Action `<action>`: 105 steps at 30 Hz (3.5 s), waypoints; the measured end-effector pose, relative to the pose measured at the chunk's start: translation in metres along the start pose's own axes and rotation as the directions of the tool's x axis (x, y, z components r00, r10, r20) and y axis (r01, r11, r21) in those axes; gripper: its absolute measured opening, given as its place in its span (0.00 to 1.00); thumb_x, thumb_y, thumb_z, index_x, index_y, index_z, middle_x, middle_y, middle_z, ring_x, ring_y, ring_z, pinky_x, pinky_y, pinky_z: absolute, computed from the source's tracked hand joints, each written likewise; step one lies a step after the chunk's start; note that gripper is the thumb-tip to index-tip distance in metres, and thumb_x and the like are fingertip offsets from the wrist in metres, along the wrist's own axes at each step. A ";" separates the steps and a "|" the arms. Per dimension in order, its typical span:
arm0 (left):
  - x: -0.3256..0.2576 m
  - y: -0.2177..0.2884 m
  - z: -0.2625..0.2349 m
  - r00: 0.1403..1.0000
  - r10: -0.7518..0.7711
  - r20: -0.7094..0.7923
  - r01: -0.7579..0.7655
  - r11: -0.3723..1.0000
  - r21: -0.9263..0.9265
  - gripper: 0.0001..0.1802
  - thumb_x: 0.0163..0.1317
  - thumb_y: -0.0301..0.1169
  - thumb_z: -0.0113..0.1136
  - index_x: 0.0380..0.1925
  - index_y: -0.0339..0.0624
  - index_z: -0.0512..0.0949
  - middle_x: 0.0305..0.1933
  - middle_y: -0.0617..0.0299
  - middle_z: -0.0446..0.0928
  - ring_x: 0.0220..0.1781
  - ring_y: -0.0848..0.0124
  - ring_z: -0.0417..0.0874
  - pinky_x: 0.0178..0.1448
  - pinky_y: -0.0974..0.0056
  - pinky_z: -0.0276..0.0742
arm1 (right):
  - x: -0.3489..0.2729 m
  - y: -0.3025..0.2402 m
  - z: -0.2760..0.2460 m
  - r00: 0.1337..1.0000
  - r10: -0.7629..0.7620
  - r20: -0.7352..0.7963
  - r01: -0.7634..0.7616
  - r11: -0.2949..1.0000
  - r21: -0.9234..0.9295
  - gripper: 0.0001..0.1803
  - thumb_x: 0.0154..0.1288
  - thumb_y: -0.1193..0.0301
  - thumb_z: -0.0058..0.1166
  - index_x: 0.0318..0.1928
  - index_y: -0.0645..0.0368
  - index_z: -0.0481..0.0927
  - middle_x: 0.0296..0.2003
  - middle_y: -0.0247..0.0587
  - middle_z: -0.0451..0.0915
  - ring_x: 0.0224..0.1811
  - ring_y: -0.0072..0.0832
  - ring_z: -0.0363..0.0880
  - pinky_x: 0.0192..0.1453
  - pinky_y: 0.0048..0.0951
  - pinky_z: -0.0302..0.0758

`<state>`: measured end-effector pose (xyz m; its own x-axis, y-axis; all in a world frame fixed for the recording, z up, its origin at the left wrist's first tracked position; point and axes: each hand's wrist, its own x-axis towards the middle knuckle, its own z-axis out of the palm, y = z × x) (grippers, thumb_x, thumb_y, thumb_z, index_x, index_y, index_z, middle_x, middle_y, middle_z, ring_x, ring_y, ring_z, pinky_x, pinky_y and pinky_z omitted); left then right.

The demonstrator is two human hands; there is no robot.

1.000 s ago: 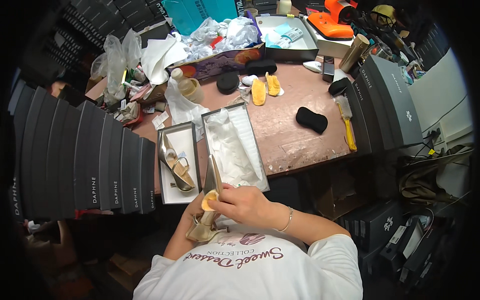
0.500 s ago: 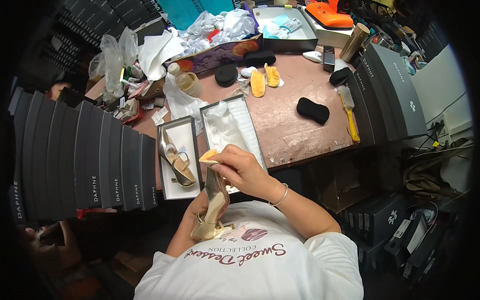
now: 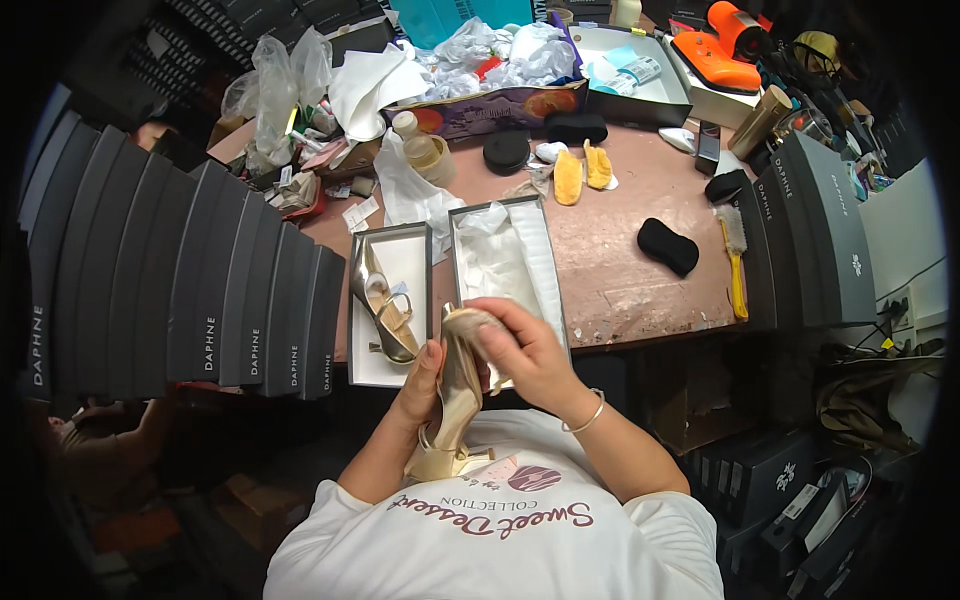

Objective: Cleaning, inspecting, and packaging gold high-heeled shoes into brand-name boxes.

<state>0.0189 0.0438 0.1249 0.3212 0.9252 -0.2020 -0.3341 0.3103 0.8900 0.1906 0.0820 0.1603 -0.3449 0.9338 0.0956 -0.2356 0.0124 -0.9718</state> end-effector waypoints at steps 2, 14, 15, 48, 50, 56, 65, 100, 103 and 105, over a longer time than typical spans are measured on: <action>-0.004 0.004 0.003 1.000 0.023 -0.004 -0.024 0.999 -0.027 0.41 0.59 0.71 0.45 0.45 0.39 0.70 0.37 0.58 0.76 0.36 0.72 0.80 0.40 0.68 0.80 | -0.007 -0.002 -0.019 0.990 0.124 -0.072 -0.120 0.991 0.068 0.14 0.73 0.68 0.48 0.52 0.63 0.77 0.40 0.31 0.79 0.37 0.14 0.72 0.41 0.19 0.70; -0.012 -0.004 0.016 0.977 0.131 -0.170 -0.111 0.987 0.119 0.38 0.63 0.68 0.39 0.43 0.39 0.70 0.37 0.60 0.76 0.37 0.74 0.77 0.43 0.70 0.74 | -0.021 -0.027 0.012 0.879 -0.379 0.289 0.476 0.673 -0.566 0.20 0.54 0.78 0.62 0.50 0.61 0.80 0.25 0.38 0.74 0.23 0.29 0.73 0.28 0.28 0.72; -0.014 -0.006 0.013 0.982 0.102 -0.159 -0.089 0.992 0.088 0.39 0.63 0.68 0.39 0.43 0.39 0.70 0.37 0.60 0.76 0.38 0.74 0.77 0.44 0.70 0.74 | -0.023 -0.026 0.013 0.870 -0.378 0.317 0.493 0.642 -0.587 0.21 0.52 0.78 0.63 0.50 0.61 0.80 0.25 0.37 0.73 0.23 0.29 0.73 0.28 0.29 0.73; -0.015 -0.012 0.000 0.996 0.002 -0.090 -0.005 0.999 -0.035 0.39 0.62 0.70 0.39 0.43 0.40 0.69 0.36 0.60 0.74 0.36 0.72 0.77 0.43 0.68 0.75 | -0.040 -0.017 0.010 0.792 -0.410 0.453 0.609 0.482 -0.629 0.20 0.48 0.74 0.62 0.46 0.59 0.80 0.22 0.35 0.70 0.20 0.31 0.73 0.22 0.30 0.71; -0.007 -0.008 -0.001 0.992 0.012 -0.127 -0.015 1.000 -0.016 0.38 0.63 0.68 0.41 0.42 0.40 0.69 0.35 0.60 0.74 0.35 0.72 0.77 0.41 0.68 0.76 | -0.017 -0.020 -0.002 0.862 -0.401 0.311 0.478 0.437 -0.762 0.18 0.50 0.76 0.62 0.45 0.58 0.80 0.23 0.38 0.71 0.22 0.33 0.74 0.24 0.31 0.71; 0.035 0.004 -0.032 0.958 0.193 -0.210 -0.148 0.965 0.215 0.34 0.65 0.64 0.43 0.42 0.40 0.68 0.34 0.59 0.73 0.34 0.71 0.79 0.39 0.67 0.78 | 0.000 -0.023 -0.040 0.953 -0.293 0.077 0.254 0.634 -0.731 0.11 0.59 0.77 0.60 0.44 0.61 0.82 0.25 0.43 0.72 0.23 0.35 0.73 0.28 0.31 0.70; 0.056 0.014 -0.014 0.964 0.220 -0.150 -0.231 0.971 -0.061 0.35 0.64 0.65 0.44 0.43 0.39 0.68 0.35 0.58 0.72 0.37 0.69 0.78 0.42 0.65 0.78 | -0.021 0.011 -0.058 0.984 -0.160 -0.073 0.071 0.744 -0.664 0.11 0.60 0.77 0.59 0.45 0.61 0.83 0.24 0.40 0.70 0.21 0.29 0.67 0.27 0.28 0.65; 0.099 -0.045 -0.048 0.976 0.041 -0.215 -0.086 0.975 -0.205 0.31 0.72 0.57 0.36 0.52 0.37 0.64 0.30 0.59 0.76 0.28 0.73 0.78 0.33 0.68 0.76 | 0.155 0.126 -0.162 0.930 -0.342 -0.137 0.029 0.439 -0.898 0.18 0.62 0.70 0.58 0.52 0.62 0.77 0.49 0.54 0.75 0.53 0.48 0.74 0.57 0.39 0.71; 0.110 -0.055 -0.053 0.977 0.034 -0.213 -0.049 0.997 -0.064 0.30 0.74 0.54 0.37 0.52 0.37 0.71 0.31 0.67 0.75 0.34 0.81 0.76 0.40 0.75 0.73 | 0.182 0.086 -0.142 0.946 -0.321 -0.048 0.132 0.516 -0.846 0.17 0.61 0.71 0.59 0.50 0.63 0.77 0.49 0.51 0.75 0.52 0.45 0.75 0.56 0.37 0.72; 0.115 -0.064 -0.056 0.983 0.040 -0.181 -0.029 0.997 0.065 0.29 0.74 0.54 0.38 0.52 0.37 0.72 0.33 0.70 0.74 0.37 0.83 0.73 0.43 0.76 0.69 | 0.205 0.077 -0.133 0.962 -0.274 0.005 0.166 0.569 -0.805 0.16 0.61 0.73 0.59 0.49 0.63 0.78 0.48 0.49 0.76 0.50 0.43 0.76 0.54 0.35 0.73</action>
<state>0.0272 0.1426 0.0220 0.1417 0.9611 -0.2369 -0.2845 0.2688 0.9202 0.2230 0.3222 0.0763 -0.2717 0.8930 0.3587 0.5406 0.4500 -0.7108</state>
